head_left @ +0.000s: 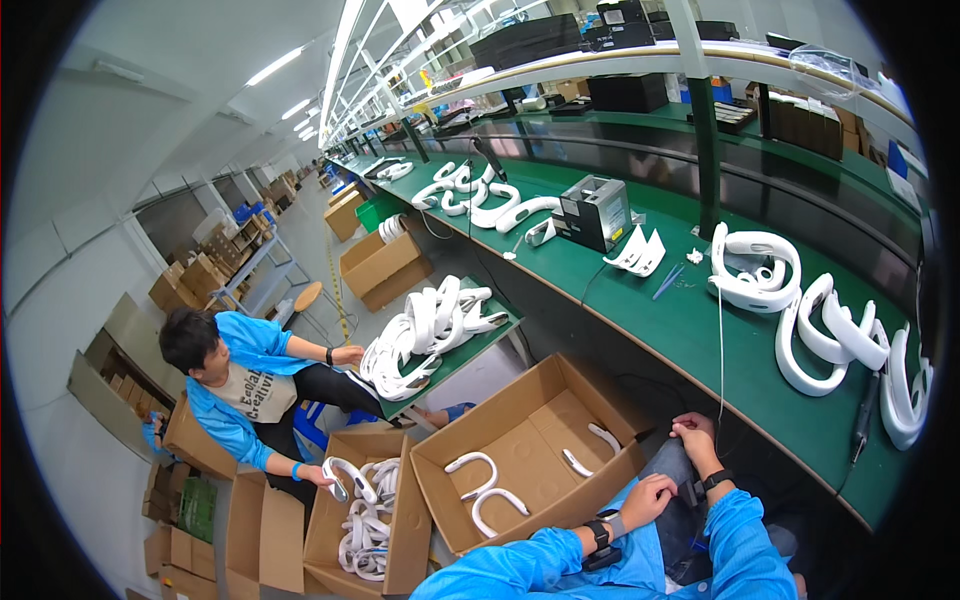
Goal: The worker is assembling and inspecting white U-shaped plastic components, likely for neck massagers or similar electronic accessories, on a factory assembly line.
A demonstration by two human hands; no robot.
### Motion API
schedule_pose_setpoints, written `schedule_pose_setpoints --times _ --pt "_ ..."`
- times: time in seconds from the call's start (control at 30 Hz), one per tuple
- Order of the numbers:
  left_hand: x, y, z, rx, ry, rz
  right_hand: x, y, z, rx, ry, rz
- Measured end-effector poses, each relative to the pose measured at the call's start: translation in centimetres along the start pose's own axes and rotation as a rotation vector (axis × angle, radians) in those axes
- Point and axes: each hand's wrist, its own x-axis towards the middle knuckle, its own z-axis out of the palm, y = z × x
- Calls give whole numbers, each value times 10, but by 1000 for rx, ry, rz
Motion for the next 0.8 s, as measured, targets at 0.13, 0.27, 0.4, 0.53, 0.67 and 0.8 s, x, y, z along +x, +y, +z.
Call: schedule_pose_setpoints --times 0.13,0.27,0.4,0.53,0.67,0.8 --pt "2 3 0 30 -2 -1 4 -7 6 -77 22 -89" --pt "5 1 4 90 11 -9 6 -20 17 43 -110 -64" --pt "4 -3 5 149 41 -8 -5 -42 40 -35 -135 -74" --pt "2 -7 3 143 13 -15 -14 -58 61 -79 -165 -96" --pt "1 -9 3 9 6 -23 -39 -102 90 -52 -130 -156" --pt "-1 -22 -2 -2 -182 -186 -77 -175 121 -305 -145 -671"
